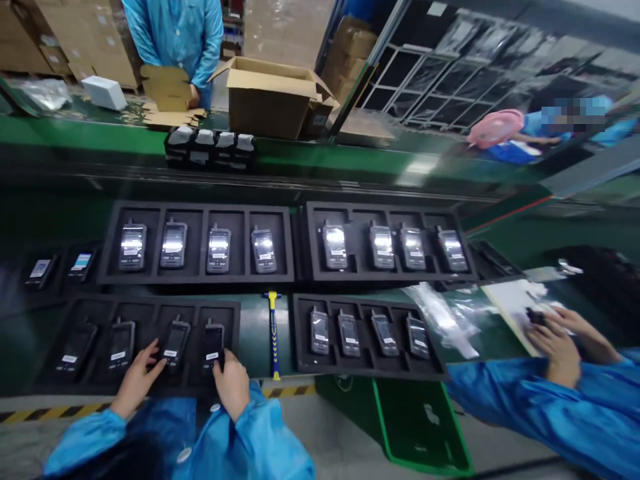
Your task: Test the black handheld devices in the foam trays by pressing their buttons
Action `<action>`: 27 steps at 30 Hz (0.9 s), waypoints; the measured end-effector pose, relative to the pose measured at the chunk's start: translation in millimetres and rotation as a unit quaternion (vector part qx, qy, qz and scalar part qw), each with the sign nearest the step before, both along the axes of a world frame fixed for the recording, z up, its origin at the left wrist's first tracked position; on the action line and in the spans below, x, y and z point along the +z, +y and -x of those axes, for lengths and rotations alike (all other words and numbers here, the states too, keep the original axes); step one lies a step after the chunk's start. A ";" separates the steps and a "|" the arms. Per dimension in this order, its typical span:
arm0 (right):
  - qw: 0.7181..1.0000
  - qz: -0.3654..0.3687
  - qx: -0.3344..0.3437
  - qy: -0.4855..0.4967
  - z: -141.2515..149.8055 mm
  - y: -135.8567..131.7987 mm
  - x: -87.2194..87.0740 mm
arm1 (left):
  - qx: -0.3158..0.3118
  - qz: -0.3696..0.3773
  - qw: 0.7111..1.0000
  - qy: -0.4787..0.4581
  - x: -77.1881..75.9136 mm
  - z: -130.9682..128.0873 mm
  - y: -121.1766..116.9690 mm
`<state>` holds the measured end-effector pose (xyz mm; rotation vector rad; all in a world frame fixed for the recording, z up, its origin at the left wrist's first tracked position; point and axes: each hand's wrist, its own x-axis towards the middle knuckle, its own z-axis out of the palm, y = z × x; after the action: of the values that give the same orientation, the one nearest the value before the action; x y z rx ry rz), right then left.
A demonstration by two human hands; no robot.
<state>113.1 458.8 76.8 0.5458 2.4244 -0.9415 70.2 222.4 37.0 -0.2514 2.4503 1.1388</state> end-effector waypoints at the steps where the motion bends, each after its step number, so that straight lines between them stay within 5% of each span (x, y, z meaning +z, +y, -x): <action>1: 0.999 0.019 -0.017 0.019 0.1 -1.0 -4.5 | -0.018 0.013 1.000 -0.017 3.6 4.1 3.7; 7: 0.992 0.103 -0.079 -0.006 1.0 -3.2 -27.6 | -0.125 0.139 0.979 -0.078 13.9 21.7 12.1; 15: 0.973 0.183 -0.134 -0.048 4.4 -6.7 -25.1 | -0.149 0.114 0.977 -0.096 0.5 27.7 0.2; 27: 0.971 0.190 -0.145 -0.019 3.5 -5.0 -40.1 | -0.145 0.098 0.980 -0.090 0.2 31.3 5.3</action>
<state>109.6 453.8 36.7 0.7760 2.0853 -1.4604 38.9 227.6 37.1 -0.0482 2.3420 0.7210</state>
